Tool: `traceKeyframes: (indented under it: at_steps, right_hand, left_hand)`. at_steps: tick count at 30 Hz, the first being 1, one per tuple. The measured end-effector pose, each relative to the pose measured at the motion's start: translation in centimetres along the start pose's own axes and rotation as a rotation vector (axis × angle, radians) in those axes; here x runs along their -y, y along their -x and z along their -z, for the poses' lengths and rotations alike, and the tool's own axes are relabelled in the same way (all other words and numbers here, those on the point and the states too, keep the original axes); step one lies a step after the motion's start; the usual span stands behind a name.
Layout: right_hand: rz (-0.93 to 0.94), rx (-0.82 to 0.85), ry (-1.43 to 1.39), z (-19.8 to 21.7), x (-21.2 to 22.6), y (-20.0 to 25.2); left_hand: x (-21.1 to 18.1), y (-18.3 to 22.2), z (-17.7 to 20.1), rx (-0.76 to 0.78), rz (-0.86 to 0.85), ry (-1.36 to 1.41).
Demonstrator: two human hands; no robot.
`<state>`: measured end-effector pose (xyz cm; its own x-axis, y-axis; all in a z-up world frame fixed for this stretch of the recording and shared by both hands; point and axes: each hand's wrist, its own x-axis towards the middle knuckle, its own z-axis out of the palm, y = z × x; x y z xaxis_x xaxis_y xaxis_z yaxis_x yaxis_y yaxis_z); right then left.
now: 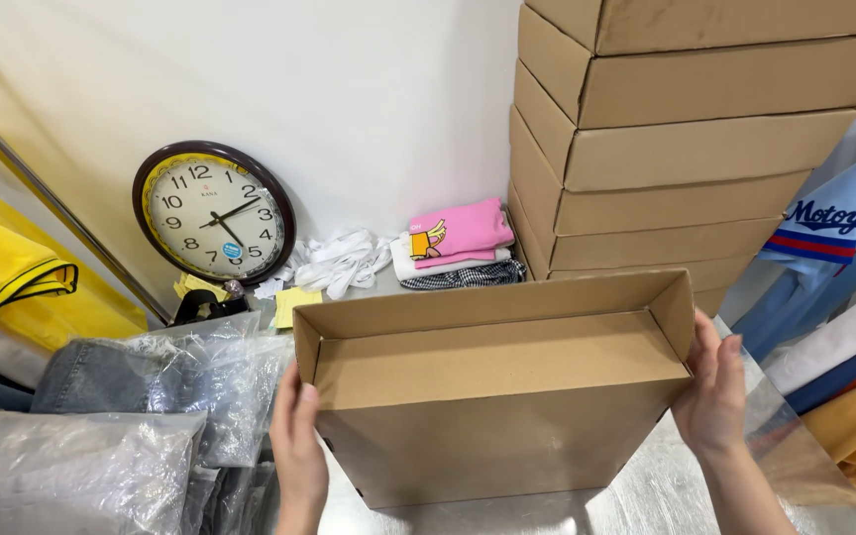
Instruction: Packing clothes into cardboard boxes, tying them with ribbons, and stacking the boxes.
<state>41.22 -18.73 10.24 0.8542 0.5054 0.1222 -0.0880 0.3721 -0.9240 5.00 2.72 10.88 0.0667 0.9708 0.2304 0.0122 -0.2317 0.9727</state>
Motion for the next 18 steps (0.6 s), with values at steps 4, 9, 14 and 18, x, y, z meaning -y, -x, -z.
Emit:
traceKeyframes:
  at_steps: [4,9,14,18]
  right_hand:
    - [0.115,0.122,0.086,-2.0,3.3,0.8]
    - [0.514,0.182,0.422,-0.1,-0.6,2.6]
    - [0.497,0.057,0.443,0.7,-0.8,6.8]
    - [0.262,-0.066,0.164,2.5,-1.6,11.2]
  left_hand:
    - [-2.9,-1.0,-0.5,0.159,-0.015,0.383]
    - [0.9,0.0,0.4,0.141,-0.135,0.022]
    - [0.7,4.0,2.4,0.147,-0.286,0.028]
    - [0.5,8.8,4.7,0.163,-0.122,0.109]
